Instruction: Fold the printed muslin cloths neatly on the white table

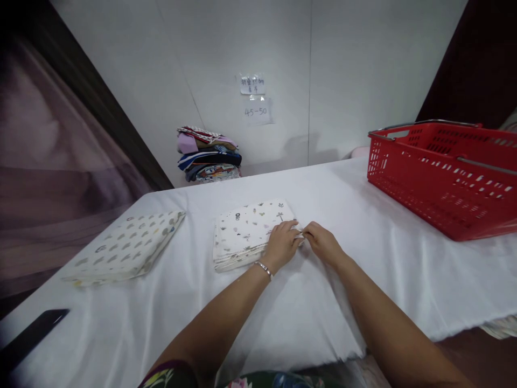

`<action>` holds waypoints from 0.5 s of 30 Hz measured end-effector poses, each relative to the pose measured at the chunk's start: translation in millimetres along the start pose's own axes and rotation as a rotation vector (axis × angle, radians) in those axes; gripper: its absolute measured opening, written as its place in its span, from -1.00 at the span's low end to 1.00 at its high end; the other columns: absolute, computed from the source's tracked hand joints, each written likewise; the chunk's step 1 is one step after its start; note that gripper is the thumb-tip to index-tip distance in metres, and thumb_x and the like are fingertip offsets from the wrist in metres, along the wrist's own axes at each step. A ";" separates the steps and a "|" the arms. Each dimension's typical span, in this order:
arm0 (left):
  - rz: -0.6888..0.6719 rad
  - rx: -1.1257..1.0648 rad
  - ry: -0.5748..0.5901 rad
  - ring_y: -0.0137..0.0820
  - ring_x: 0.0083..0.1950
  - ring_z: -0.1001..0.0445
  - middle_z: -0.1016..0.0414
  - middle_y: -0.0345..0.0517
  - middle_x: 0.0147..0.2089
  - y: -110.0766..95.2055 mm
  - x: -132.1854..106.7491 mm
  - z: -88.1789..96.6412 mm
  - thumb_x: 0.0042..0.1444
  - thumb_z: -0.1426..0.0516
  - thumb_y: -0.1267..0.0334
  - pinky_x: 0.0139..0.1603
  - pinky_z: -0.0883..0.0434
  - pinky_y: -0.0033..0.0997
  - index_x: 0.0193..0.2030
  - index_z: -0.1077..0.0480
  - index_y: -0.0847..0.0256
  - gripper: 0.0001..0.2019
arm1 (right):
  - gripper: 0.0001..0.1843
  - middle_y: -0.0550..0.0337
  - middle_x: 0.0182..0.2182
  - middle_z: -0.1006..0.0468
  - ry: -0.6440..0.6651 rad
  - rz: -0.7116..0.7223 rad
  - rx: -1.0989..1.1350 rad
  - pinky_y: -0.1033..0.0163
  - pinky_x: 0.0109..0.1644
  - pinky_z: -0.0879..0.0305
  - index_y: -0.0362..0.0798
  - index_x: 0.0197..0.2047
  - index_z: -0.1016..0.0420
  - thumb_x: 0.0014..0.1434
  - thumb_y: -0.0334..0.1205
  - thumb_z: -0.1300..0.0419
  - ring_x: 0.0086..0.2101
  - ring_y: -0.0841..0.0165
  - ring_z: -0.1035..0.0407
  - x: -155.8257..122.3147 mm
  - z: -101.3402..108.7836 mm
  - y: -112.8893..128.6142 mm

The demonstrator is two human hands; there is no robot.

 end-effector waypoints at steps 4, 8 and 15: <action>0.011 -0.001 0.005 -0.31 0.13 -0.23 -0.33 -0.16 0.13 0.4 1.6 -1.0 0.16 -0.08 0.27 0.06 -0.23 -0.23 -0.16 -0.42 0.13 -0.86 | -0.85 0.20 -0.36 -0.40 0.026 -0.003 -0.074 0.26 -0.26 -0.23 0.01 -0.34 -0.33 0.19 -0.29 0.04 -0.34 0.37 -0.31 -0.6 1.2 2.0; 0.019 0.009 0.016 -0.28 0.14 -0.22 -0.31 -0.13 0.14 -0.9 2.5 -0.8 0.15 -0.09 0.27 0.07 -0.23 -0.21 -0.18 -0.42 0.15 -0.87 | -0.85 0.20 -0.35 -0.40 0.044 0.003 -0.132 0.26 -0.25 -0.22 0.01 -0.33 -0.32 0.19 -0.30 0.05 -0.34 0.37 -0.31 -0.8 1.9 5.0; -0.003 -0.013 0.060 -0.29 0.16 -0.22 -0.31 -0.12 0.14 1.4 3.6 -2.3 0.15 -0.08 0.29 0.10 -0.23 -0.22 -0.15 -0.42 0.14 -0.84 | -0.83 0.19 -0.34 -0.41 0.059 0.005 -0.164 0.27 -0.25 -0.22 0.00 -0.32 -0.33 0.20 -0.28 0.06 -0.33 0.37 -0.32 -1.7 1.1 4.9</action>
Point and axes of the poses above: each hand's wrist, its own x-axis towards the middle knuckle, its own z-axis out of the back of the hand, y = z × x, the point moved 4 cm from there along x, towards the middle knuckle
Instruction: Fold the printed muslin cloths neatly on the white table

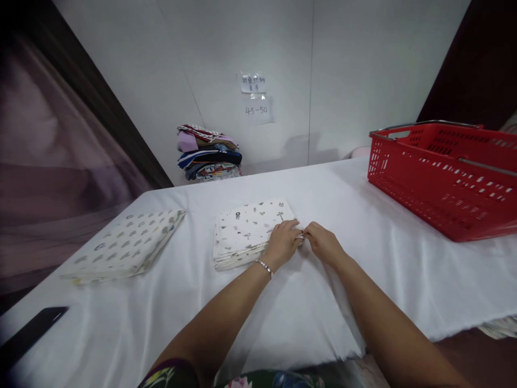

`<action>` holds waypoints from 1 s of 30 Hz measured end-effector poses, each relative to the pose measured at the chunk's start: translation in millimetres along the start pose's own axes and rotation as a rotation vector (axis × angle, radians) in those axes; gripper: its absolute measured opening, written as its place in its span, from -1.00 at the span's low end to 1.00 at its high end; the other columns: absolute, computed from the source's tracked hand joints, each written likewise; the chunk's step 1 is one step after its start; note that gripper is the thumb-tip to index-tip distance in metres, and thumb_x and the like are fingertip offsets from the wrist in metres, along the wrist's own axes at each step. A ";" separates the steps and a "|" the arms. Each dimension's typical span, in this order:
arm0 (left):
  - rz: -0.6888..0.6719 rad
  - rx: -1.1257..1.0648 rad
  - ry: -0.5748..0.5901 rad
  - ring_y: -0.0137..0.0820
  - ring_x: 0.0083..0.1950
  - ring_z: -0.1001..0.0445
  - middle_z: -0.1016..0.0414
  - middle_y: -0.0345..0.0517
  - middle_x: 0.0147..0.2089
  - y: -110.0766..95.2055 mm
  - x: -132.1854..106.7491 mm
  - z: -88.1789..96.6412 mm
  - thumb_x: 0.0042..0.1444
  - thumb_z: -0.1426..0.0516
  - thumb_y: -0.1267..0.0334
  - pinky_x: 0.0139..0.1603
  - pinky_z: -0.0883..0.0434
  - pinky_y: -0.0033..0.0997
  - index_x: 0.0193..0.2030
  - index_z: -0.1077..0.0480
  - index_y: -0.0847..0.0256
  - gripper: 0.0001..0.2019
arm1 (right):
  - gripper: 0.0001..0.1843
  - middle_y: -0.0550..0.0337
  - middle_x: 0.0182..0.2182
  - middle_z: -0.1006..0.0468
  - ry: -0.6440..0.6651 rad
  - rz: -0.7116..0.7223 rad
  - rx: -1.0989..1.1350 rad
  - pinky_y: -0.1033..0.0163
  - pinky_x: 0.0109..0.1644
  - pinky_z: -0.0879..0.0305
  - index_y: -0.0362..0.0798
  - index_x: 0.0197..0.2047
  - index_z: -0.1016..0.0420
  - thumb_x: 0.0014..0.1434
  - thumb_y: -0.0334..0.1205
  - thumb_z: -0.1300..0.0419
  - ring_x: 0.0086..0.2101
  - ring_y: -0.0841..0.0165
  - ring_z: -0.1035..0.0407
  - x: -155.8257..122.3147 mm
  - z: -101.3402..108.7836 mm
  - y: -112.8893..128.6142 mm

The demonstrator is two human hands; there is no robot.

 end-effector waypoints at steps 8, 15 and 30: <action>-0.021 0.003 -0.001 -0.31 0.14 -0.25 -0.34 -0.13 0.11 4.9 1.3 1.4 0.14 -0.08 0.32 0.07 -0.27 -0.24 -0.12 -0.43 0.12 -0.82 | -0.86 0.20 -0.36 -0.39 -0.026 -0.003 0.051 0.25 -0.25 -0.23 0.03 -0.34 -0.30 0.20 -0.30 0.05 -0.34 0.36 -0.31 -0.2 -0.1 0.5; -0.017 0.039 -0.025 -0.29 0.12 -0.25 -0.34 -0.13 0.10 -3.3 1.6 -2.2 0.13 -0.09 0.27 0.05 -0.26 -0.21 -0.16 -0.42 0.16 -0.84 | -0.85 0.20 -0.34 -0.39 0.014 -0.011 0.016 0.25 -0.26 -0.21 0.02 -0.32 -0.31 0.20 -0.29 0.06 -0.33 0.36 -0.30 0.1 -2.4 -0.8; 0.065 -0.011 -0.051 -0.30 0.11 -0.26 -0.38 -0.15 0.06 2.2 3.0 2.2 0.09 -0.10 0.28 0.05 -0.27 -0.21 -0.29 -0.47 0.13 -0.88 | -0.88 0.22 -0.37 -0.40 0.032 0.007 0.159 0.28 -0.38 -0.21 0.03 -0.26 -0.36 0.13 -0.17 -0.07 -0.42 0.39 -0.27 -2.9 3.2 3.7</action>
Point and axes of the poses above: each hand's wrist, its own x-axis towards the middle knuckle, its own z-axis out of the back of the hand, y = z × x, the point moved 4 cm from there along x, towards the middle knuckle
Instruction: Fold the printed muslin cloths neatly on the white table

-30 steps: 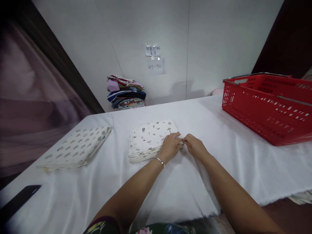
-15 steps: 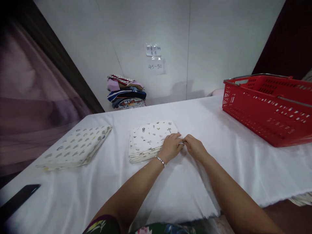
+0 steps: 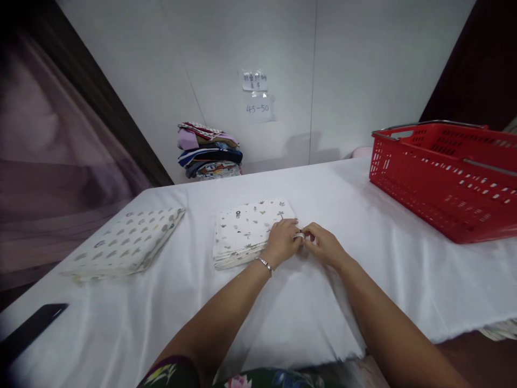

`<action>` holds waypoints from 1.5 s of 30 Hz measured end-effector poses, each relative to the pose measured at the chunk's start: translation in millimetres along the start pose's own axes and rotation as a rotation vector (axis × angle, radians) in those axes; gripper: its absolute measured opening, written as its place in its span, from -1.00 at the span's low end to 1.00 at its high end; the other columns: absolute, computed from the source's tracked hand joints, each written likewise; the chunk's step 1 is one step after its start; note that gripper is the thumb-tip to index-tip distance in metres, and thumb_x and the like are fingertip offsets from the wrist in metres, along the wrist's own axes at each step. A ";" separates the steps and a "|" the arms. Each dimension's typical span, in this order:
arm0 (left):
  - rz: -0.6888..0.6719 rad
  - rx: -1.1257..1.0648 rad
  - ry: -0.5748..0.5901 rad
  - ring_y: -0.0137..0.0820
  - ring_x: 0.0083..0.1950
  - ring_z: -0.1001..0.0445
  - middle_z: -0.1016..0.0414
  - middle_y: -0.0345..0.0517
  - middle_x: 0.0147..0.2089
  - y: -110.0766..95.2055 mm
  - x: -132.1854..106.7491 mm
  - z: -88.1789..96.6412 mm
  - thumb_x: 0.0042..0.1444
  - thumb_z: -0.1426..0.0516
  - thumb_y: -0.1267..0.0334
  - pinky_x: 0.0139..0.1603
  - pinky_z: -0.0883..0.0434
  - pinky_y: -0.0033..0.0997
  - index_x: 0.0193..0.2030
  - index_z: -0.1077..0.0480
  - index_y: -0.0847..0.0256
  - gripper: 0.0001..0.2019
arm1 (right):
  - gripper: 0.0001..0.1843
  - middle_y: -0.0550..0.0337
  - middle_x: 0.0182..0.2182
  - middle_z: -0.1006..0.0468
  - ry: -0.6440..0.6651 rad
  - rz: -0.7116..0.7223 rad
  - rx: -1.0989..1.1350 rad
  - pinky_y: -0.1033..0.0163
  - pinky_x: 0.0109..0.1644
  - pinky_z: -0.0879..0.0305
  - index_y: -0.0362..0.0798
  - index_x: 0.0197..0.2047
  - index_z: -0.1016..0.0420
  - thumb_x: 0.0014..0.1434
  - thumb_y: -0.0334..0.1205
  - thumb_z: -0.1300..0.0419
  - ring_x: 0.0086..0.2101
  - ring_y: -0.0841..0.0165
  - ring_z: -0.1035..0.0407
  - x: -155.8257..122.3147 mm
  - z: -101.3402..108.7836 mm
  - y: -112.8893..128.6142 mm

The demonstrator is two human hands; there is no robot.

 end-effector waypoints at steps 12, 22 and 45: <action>-0.079 -0.067 0.036 -0.36 0.13 -0.26 -0.35 -0.16 0.11 11.6 6.9 10.8 0.16 -0.02 0.36 0.11 -0.27 -0.29 -0.19 -0.46 0.12 -0.80 | -0.90 0.24 -0.43 -0.42 -0.064 -0.079 -0.028 0.29 -0.42 -0.18 0.02 -0.33 -0.37 0.10 -0.22 -0.05 -0.47 0.41 -0.25 2.8 -4.2 -6.4; -0.121 0.063 -0.055 -0.28 0.21 -0.15 -0.31 -0.13 0.14 -1.8 -12.0 9.9 0.15 -0.06 0.35 0.13 -0.22 -0.16 -0.26 -0.47 0.11 -0.84 | -0.89 0.24 -0.46 -0.43 -0.145 -0.118 0.113 0.28 -0.41 -0.21 0.00 -0.36 -0.41 0.07 -0.22 -0.07 -0.44 0.38 -0.28 3.5 -8.5 -13.5; -0.172 0.045 -0.106 -0.35 0.16 -0.21 -0.35 -0.16 0.10 -3.1 -13.8 -3.1 0.20 -0.01 0.34 0.14 -0.18 -0.22 -0.30 -0.43 0.18 -0.82 | -0.87 0.24 -0.45 -0.43 -0.104 -0.098 0.083 0.29 -0.39 -0.19 -0.01 -0.33 -0.43 0.04 -0.27 -0.07 -0.44 0.39 -0.29 3.0 -10.0 -12.4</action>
Point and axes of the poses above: each hand's wrist, its own x-axis towards the middle knuckle, its own z-axis out of the back of the hand, y = z × x, the point moved 4 cm from there along x, towards the middle knuckle
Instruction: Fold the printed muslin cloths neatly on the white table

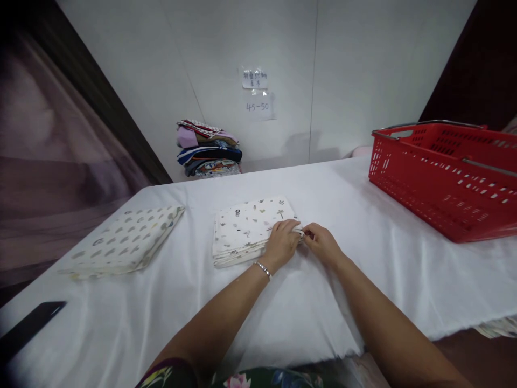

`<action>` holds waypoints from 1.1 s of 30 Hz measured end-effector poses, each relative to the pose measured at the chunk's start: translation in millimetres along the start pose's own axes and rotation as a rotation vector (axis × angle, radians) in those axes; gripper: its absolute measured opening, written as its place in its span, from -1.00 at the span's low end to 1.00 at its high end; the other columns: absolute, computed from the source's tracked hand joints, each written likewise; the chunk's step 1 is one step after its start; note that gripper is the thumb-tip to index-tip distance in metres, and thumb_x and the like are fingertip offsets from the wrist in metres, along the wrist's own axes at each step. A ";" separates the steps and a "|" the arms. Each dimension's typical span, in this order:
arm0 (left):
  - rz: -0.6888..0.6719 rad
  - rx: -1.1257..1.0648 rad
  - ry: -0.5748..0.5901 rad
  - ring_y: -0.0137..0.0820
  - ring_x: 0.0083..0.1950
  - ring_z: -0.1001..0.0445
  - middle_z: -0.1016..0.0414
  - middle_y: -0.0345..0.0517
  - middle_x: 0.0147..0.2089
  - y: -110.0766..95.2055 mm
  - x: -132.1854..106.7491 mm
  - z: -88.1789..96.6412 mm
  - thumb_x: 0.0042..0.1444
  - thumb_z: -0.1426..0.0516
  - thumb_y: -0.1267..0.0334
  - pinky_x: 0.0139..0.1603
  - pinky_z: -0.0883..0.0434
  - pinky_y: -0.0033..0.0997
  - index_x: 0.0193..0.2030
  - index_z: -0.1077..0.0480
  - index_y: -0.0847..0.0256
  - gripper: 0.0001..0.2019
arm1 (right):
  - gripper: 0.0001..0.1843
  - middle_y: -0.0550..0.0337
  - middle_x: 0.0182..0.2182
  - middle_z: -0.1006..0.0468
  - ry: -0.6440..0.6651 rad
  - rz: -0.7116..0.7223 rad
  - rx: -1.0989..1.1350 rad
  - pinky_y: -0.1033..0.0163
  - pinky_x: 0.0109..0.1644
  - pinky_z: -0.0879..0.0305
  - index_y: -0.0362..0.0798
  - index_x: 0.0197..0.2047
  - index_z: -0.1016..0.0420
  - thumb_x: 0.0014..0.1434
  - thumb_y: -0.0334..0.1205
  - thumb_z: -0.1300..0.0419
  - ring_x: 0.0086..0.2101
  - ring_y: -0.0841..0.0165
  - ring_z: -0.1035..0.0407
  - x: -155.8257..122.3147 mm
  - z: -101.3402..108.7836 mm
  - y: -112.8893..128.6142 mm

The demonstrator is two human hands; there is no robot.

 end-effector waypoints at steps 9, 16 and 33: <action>0.032 -0.046 0.017 -0.35 0.15 -0.22 -0.37 -0.15 0.10 2.8 -1.1 -5.2 0.21 0.02 0.37 0.12 -0.19 -0.24 -0.28 -0.43 0.17 -0.79 | -0.84 0.25 -0.42 -0.43 0.080 0.005 0.011 0.29 -0.39 -0.18 0.01 -0.27 -0.44 0.09 -0.19 -0.09 -0.45 0.41 -0.27 -0.8 -0.4 -1.1; 0.058 -0.045 -0.021 -0.34 0.14 -0.24 -0.36 -0.12 0.08 4.2 -4.1 1.2 0.21 0.01 0.35 0.11 -0.19 -0.25 -0.26 -0.37 0.19 -0.86 | -0.88 0.25 -0.44 -0.42 0.062 0.047 -0.148 0.29 -0.39 -0.19 0.01 -0.32 -0.41 0.10 -0.24 -0.06 -0.46 0.41 -0.26 -1.7 3.1 5.2; 0.111 0.021 0.040 -0.28 0.11 -0.24 -0.34 -0.10 0.10 6.2 1.7 3.0 0.17 -0.07 0.26 0.05 -0.21 -0.19 -0.21 -0.42 0.15 -0.87 | -0.85 0.21 -0.34 -0.46 0.075 0.158 -0.208 0.33 -0.38 -0.21 0.03 -0.31 -0.44 0.12 -0.28 -0.04 -0.45 0.43 -0.32 -3.1 5.5 13.5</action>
Point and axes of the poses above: each hand's wrist, its own x-axis towards the middle knuckle, its own z-axis out of the back of the hand, y = z × x, the point moved 4 cm from there along x, towards the middle knuckle
